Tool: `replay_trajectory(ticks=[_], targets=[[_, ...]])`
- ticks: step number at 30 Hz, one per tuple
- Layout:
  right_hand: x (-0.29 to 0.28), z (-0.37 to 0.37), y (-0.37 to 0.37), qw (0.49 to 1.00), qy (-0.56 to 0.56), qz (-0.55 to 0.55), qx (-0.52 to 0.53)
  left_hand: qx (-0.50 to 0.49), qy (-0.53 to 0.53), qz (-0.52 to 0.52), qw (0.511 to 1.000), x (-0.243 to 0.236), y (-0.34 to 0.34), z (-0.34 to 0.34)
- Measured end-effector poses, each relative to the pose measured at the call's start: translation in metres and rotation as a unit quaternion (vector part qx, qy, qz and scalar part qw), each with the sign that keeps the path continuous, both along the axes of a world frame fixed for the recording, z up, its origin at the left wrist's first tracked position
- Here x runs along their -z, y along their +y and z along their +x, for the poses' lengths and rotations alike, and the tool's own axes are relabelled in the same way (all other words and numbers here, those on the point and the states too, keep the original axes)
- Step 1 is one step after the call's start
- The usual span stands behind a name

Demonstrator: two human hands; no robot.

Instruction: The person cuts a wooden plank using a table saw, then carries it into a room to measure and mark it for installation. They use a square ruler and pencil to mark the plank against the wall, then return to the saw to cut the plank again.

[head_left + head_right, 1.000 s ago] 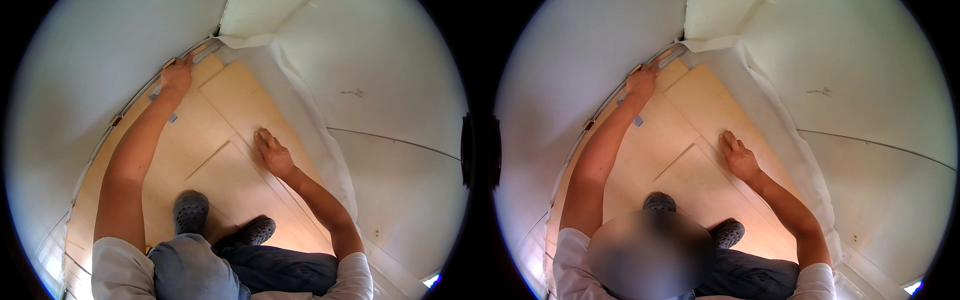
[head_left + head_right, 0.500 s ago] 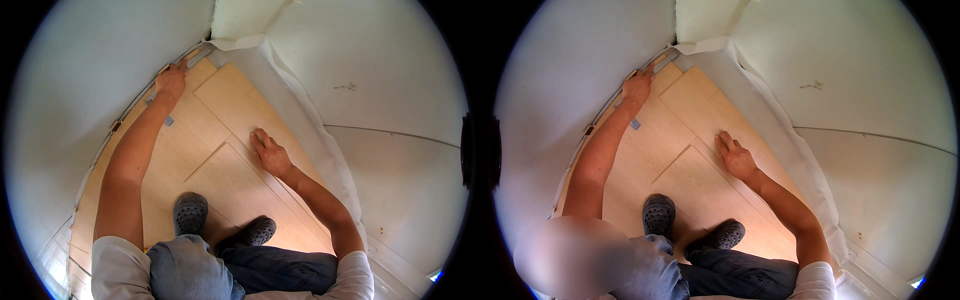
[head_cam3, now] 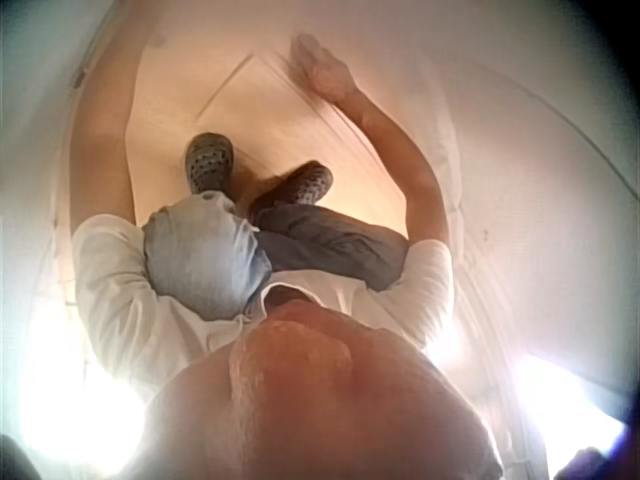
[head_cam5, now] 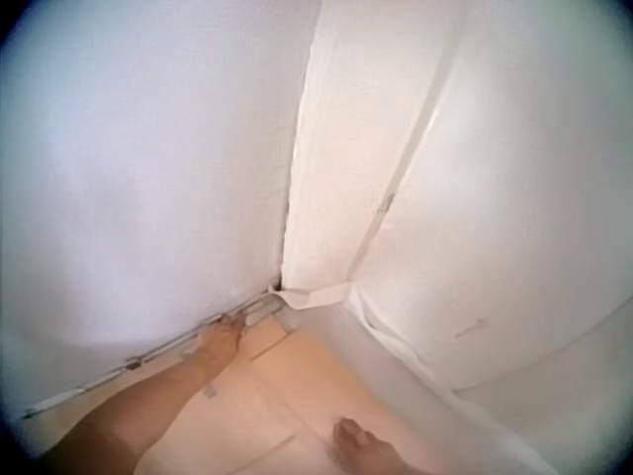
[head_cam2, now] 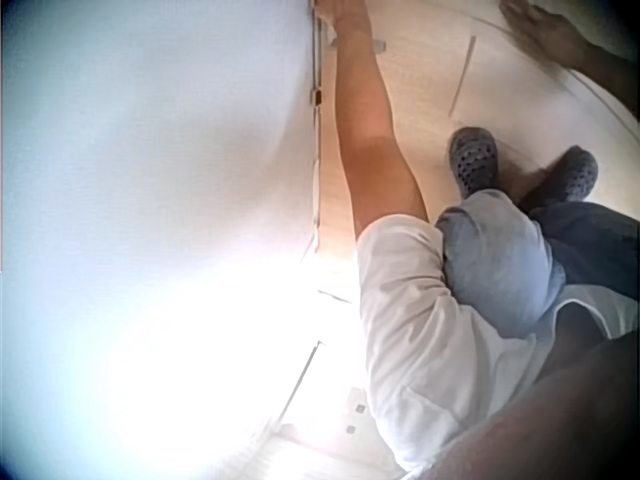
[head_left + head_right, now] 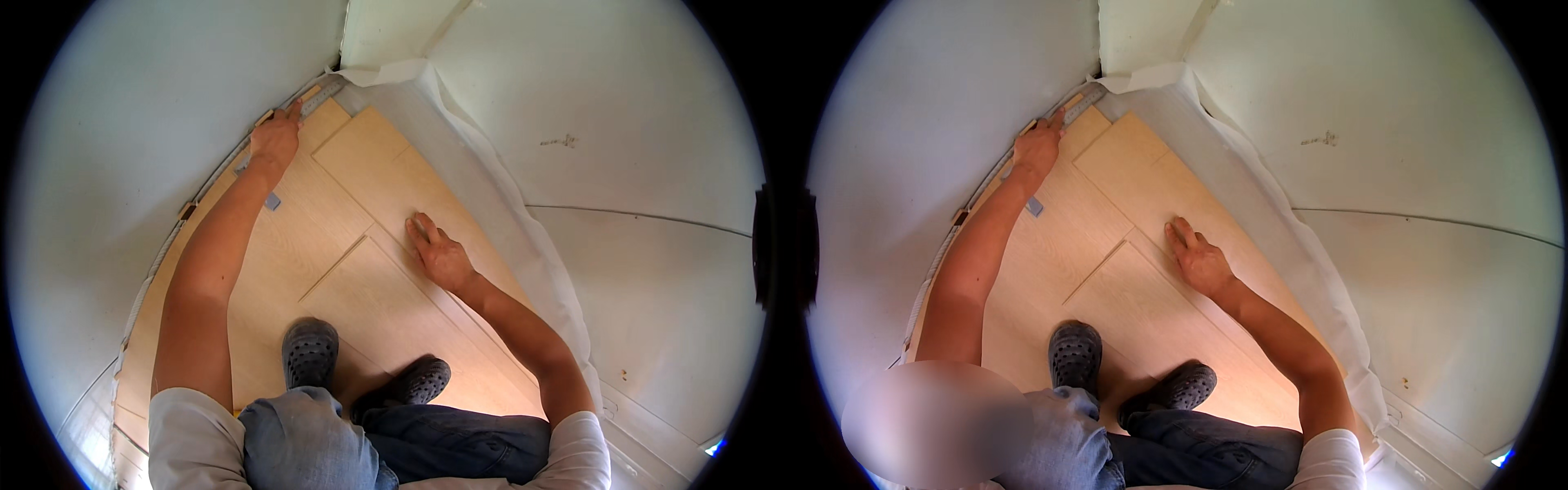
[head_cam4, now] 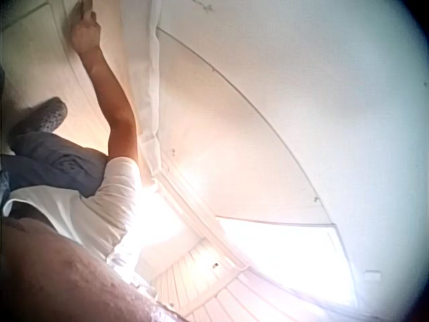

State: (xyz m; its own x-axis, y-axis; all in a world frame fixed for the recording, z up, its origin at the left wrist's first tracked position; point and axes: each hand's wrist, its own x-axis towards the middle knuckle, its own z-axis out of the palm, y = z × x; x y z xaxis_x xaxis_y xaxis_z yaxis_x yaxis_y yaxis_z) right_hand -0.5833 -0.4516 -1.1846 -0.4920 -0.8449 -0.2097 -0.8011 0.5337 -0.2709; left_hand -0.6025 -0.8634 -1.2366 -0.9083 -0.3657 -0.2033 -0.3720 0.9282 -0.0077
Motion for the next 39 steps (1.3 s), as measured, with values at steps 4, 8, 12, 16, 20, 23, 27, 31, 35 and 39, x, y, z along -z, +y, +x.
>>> replay_trajectory(ticks=[4, 8, 12, 16, 20, 23, 27, 31, 35, 39], targets=[[0.001, 0.000, 0.001, 1.000, 0.009, 0.004, -0.003, 0.000, -0.005, 0.013, 1.000, -0.003, 0.002, -0.001], [0.003, 0.000, 0.002, 1.000, 0.011, -0.006, -0.007, 0.001, 0.000, 0.012, 1.000, -0.003, 0.001, 0.000], [0.001, 0.000, 0.001, 1.000, 0.008, 0.004, -0.007, 0.006, 0.006, 0.009, 1.000, -0.001, 0.000, 0.001], [-0.001, 0.000, 0.001, 1.000, 0.009, 0.015, -0.005, 0.008, -0.008, 0.014, 1.000, -0.005, 0.000, 0.000], [0.000, 0.000, 0.001, 1.000, 0.012, 0.012, -0.005, 0.022, -0.013, 0.006, 1.000, -0.003, -0.005, 0.004], [0.001, -0.001, 0.002, 1.000, 0.018, 0.002, -0.010, 0.026, -0.006, 0.006, 1.000, -0.002, -0.006, 0.007], [-0.001, -0.001, 0.001, 1.000, 0.013, 0.012, -0.004, 0.028, -0.005, 0.005, 1.000, 0.001, -0.007, 0.010], [-0.003, -0.001, 0.000, 1.000, 0.009, 0.011, 0.002, 0.028, -0.010, 0.007, 1.000, -0.002, -0.007, 0.010], [-0.003, -0.003, 0.000, 1.000, -0.001, -0.016, 0.005, 0.022, -0.009, 0.013, 1.000, -0.004, -0.006, 0.012], [-0.004, -0.015, -0.006, 0.998, -0.040, -0.025, 0.032, 0.029, 0.001, -0.002, 1.000, 0.008, -0.008, 0.011]])
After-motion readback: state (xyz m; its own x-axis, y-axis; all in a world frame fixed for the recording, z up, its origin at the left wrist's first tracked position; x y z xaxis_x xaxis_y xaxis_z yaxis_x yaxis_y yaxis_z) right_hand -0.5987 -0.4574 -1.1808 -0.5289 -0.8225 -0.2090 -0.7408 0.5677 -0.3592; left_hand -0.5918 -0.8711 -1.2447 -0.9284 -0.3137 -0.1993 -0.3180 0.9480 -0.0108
